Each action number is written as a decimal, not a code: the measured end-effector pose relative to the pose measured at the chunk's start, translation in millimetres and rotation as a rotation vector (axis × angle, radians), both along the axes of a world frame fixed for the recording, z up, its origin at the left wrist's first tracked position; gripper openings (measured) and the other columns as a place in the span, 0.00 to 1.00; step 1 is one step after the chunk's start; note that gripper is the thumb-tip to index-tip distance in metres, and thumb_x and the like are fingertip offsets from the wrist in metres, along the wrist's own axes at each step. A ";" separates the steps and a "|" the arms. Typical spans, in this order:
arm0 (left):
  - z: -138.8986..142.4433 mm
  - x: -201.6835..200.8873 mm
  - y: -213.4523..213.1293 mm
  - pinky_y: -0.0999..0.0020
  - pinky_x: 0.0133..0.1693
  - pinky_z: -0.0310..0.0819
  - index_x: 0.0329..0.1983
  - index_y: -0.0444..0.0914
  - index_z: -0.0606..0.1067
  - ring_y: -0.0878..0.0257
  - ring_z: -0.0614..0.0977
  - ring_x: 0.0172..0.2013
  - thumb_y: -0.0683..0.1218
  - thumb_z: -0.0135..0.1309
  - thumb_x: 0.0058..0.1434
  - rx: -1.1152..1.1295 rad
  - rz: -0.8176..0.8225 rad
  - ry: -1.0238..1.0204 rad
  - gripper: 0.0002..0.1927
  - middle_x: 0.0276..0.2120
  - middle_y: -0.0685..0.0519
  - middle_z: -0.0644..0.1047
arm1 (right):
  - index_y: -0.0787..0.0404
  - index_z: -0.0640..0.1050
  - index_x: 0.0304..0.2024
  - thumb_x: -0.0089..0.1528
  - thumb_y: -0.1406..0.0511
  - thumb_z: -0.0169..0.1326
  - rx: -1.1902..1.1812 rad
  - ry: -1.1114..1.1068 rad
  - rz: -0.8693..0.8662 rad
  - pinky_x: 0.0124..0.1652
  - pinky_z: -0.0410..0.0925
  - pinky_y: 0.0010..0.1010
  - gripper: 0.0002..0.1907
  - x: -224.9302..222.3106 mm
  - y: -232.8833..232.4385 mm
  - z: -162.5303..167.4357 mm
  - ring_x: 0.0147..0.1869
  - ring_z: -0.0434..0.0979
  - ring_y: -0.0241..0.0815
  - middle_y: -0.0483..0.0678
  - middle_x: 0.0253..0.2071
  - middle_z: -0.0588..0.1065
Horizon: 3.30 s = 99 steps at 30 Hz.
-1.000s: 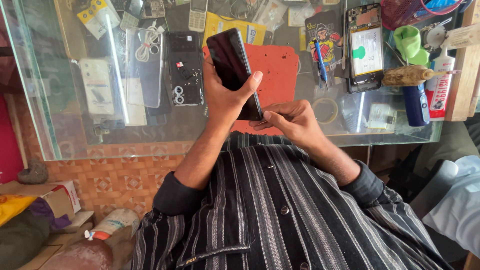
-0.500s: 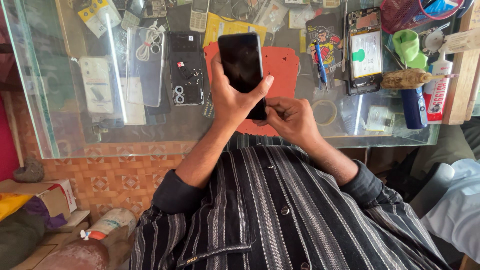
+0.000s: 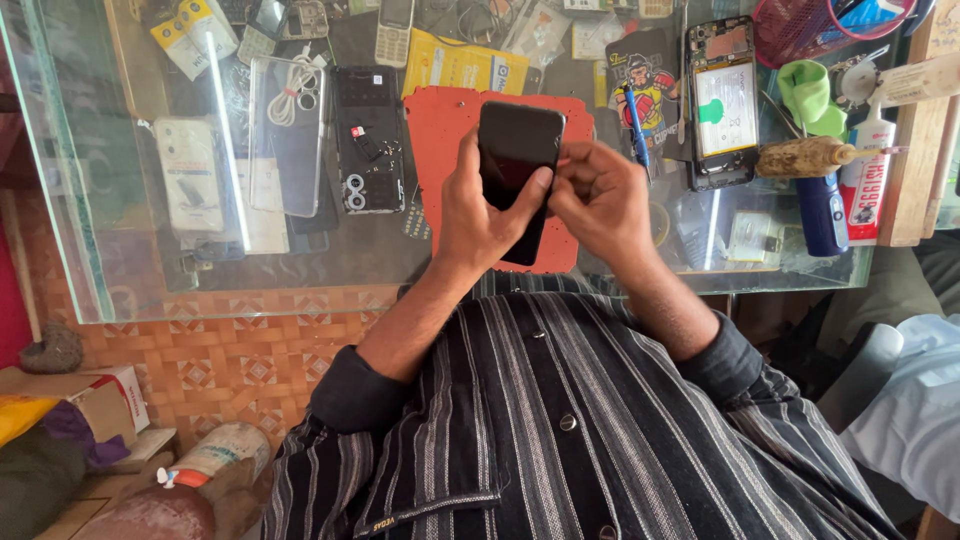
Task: The person tests a smartphone, then pries open its back cover and removes the battery. They apply liquid from a bottle to the phone, use a metal pry tool to separate the screen assembly, and finally unscrew components from the phone body with a screwdriver on a red mat.
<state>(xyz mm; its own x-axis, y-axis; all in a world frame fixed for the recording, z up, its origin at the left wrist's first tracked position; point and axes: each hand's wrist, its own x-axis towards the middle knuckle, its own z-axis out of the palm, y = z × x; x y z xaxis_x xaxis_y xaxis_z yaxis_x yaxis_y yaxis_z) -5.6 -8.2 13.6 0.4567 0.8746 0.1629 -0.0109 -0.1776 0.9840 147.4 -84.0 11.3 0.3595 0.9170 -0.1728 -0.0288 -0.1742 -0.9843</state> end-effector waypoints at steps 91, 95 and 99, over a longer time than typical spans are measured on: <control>-31.1 -2.3 14.1 0.63 0.63 0.74 0.73 0.34 0.53 0.62 0.76 0.59 0.38 0.69 0.62 -0.267 -0.318 -0.311 0.45 0.58 0.50 0.70 | 0.72 0.75 0.58 0.62 0.77 0.55 -0.031 -0.073 0.080 0.40 0.76 0.24 0.20 2.3 -15.3 13.6 0.44 0.81 0.31 0.51 0.43 0.81; -31.0 -8.6 20.5 0.58 0.66 0.75 0.75 0.34 0.51 0.59 0.78 0.57 0.39 0.69 0.59 -0.339 -0.399 -0.303 0.48 0.56 0.47 0.73 | 0.71 0.74 0.60 0.63 0.78 0.56 -0.002 -0.151 0.097 0.46 0.77 0.25 0.22 3.3 -8.2 19.9 0.49 0.81 0.34 0.51 0.47 0.81; -25.4 -12.3 12.8 0.56 0.67 0.71 0.78 0.36 0.42 0.53 0.76 0.65 0.39 0.73 0.53 -0.109 -0.376 -0.113 0.60 0.64 0.45 0.70 | 0.68 0.67 0.67 0.61 0.80 0.52 0.068 -0.137 0.079 0.52 0.76 0.26 0.31 7.8 0.2 27.9 0.54 0.80 0.35 0.49 0.52 0.77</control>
<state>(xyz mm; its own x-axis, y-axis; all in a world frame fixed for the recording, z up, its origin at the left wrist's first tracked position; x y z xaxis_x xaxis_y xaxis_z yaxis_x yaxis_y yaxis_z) -17.9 4.6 -11.8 0.7325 0.6650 0.1458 -0.1641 -0.0354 0.9858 155.2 -83.8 39.1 0.3018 0.9512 -0.0638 0.1174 -0.1034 -0.9877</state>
